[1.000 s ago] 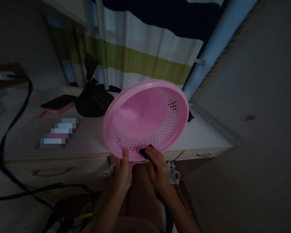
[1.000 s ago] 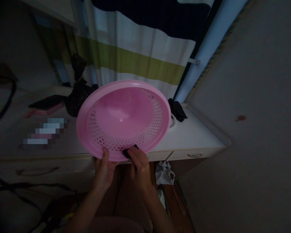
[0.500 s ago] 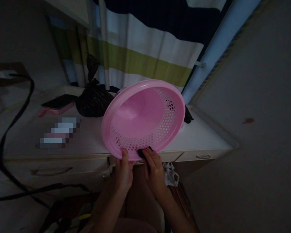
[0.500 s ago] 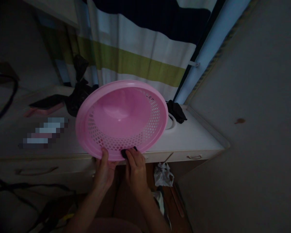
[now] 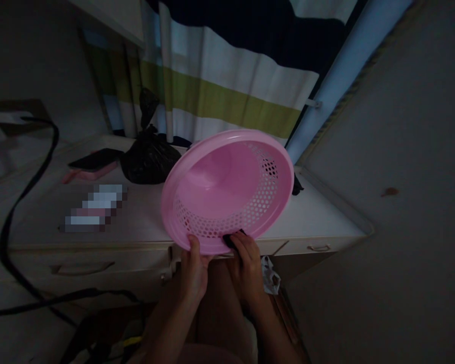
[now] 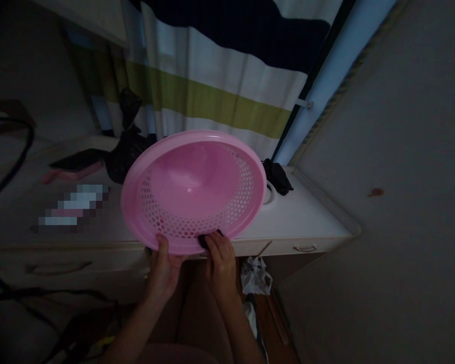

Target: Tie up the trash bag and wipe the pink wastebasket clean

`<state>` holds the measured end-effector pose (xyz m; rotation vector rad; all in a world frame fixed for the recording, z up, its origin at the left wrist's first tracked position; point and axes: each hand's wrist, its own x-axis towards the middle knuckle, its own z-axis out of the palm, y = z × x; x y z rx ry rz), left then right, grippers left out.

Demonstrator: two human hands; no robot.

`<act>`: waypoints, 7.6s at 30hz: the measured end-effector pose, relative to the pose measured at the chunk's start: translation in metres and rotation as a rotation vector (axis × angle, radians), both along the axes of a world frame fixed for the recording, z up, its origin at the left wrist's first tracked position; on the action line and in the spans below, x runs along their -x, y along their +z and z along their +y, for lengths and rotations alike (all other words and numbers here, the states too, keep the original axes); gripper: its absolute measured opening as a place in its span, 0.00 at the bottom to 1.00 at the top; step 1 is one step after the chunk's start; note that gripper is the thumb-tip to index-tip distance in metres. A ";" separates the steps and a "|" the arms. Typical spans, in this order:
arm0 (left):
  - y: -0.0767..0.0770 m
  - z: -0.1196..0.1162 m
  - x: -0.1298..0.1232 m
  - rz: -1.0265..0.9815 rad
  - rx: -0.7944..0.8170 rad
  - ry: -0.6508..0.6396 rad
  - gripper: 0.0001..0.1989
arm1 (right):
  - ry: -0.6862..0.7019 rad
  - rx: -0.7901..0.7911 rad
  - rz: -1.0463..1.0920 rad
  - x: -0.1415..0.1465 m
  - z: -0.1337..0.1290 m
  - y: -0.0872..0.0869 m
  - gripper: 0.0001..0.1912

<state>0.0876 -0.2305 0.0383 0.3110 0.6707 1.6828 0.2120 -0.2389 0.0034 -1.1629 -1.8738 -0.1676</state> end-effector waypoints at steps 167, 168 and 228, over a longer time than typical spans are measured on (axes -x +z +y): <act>0.019 -0.005 0.020 0.237 0.058 0.000 0.21 | 0.191 0.091 -0.333 -0.045 0.002 0.015 0.32; 0.020 -0.004 0.021 0.233 0.052 -0.010 0.21 | 0.208 0.093 -0.350 -0.045 0.002 0.014 0.32; 0.016 -0.004 0.021 0.115 0.116 0.048 0.15 | 0.228 0.155 -0.100 -0.011 0.001 0.023 0.29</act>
